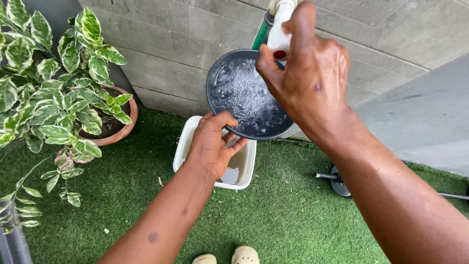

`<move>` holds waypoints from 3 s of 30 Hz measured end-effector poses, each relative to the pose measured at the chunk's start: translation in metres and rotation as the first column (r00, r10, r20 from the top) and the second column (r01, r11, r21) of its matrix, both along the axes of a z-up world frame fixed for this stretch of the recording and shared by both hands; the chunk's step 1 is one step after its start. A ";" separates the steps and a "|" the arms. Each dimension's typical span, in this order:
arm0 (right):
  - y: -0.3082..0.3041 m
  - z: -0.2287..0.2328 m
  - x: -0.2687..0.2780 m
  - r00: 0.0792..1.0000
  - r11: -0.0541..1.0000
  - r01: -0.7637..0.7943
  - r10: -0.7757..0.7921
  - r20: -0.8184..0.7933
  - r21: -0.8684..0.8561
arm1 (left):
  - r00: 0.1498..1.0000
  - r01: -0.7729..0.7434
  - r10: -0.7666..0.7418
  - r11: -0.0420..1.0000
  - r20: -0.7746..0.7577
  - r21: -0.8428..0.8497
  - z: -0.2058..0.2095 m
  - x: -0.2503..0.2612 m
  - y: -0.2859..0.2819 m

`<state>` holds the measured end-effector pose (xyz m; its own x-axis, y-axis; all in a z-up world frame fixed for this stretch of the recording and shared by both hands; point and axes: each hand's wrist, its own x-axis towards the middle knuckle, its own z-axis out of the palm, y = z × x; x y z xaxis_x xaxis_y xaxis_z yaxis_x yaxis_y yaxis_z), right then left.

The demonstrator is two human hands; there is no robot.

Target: The person washes a dark mat in a bucket of water by hand, rinses it, and then prepares a cleaning solution in a bowl by mixing water and a white powder from a bottle.

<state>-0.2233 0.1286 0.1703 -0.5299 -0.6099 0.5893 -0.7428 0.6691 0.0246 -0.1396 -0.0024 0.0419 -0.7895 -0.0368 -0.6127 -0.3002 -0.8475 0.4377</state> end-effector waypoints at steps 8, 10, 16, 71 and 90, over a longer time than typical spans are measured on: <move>-0.022 -0.036 0.001 0.874 0.625 0.310 0.110 0.473 -0.717 | 0.998 0.051 -0.053 0.993 -0.017 -0.107 -0.006 0.012 0.010; -0.010 -0.040 0.013 0.884 0.675 0.275 0.103 0.456 -0.684 | 0.997 0.067 -0.071 0.987 -0.020 -0.148 -0.009 0.020 0.018; 0.072 -0.055 0.077 0.877 0.876 0.159 0.086 0.472 -0.455 | 0.982 0.189 -0.184 0.968 0.051 -0.162 -0.017 0.056 0.059; 0.679 -0.337 0.939 -0.044 0.223 0.973 0.429 0.902 -0.059 | 0.458 0.834 -0.770 0.200 0.443 -0.514 -0.231 0.766 0.563; 0.705 -0.612 1.040 -0.431 0.721 0.673 0.201 0.880 0.165 | 0.148 0.944 -0.511 -0.181 0.847 -0.274 -0.553 0.944 0.551</move>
